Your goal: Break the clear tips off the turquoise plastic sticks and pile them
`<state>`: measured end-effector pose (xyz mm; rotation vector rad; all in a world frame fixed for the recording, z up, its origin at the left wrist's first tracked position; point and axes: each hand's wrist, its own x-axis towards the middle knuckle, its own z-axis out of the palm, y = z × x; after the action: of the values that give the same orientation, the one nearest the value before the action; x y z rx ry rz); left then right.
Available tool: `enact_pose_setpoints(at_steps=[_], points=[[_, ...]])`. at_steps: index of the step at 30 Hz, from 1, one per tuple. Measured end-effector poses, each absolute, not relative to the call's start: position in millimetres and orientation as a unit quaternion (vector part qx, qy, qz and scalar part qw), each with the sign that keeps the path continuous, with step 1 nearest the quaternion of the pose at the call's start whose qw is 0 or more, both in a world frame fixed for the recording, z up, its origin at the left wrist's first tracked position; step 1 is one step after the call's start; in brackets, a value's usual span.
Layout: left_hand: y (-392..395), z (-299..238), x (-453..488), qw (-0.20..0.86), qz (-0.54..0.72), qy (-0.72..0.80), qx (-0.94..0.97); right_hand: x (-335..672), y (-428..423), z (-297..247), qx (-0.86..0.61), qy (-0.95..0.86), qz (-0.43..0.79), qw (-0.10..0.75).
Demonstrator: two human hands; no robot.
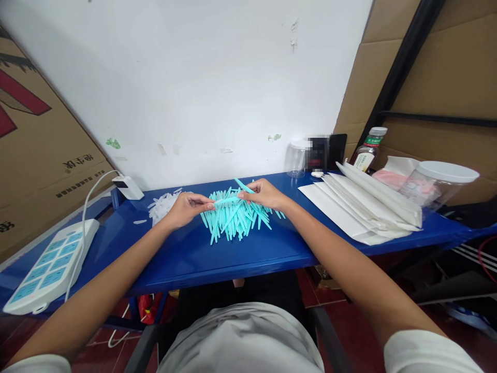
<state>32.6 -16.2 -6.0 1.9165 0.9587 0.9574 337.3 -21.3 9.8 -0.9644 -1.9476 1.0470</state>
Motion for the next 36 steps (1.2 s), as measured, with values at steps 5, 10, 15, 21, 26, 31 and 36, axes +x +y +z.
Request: enact_pose_setpoints(at_steps=[5,10,15,21,26,31,36], points=[[-17.0,0.3,30.4,0.234,0.377,0.408,0.798,354.8,-9.0,12.3,-0.405,-0.769,0.309,0.387],[-9.9,11.7,4.0,-0.009,0.293,0.442,0.848,411.0,7.0,19.5,-0.559,-0.731,0.049,0.387],[0.4,16.8,-21.2,-0.078,0.232,0.494,0.835,457.7,14.8,14.4,-0.685,-0.671,-0.036,0.28],[5.1,16.6,-28.8,-0.055,0.19,0.507,0.839,464.4,11.2,11.2,-0.72,-0.677,-0.011,0.149],[8.0,13.8,-32.4,-0.028,0.162,0.502,0.849,453.5,7.4,15.2,-0.697,-0.698,0.009,0.161],[12.0,14.0,-39.1,0.007,0.162,0.479,0.862,434.9,11.8,11.1,-0.609,-0.757,0.084,0.22],[11.3,16.4,-40.3,0.027,0.17,0.473,0.864,423.0,15.6,6.0,-0.575,-0.774,0.078,0.253]])
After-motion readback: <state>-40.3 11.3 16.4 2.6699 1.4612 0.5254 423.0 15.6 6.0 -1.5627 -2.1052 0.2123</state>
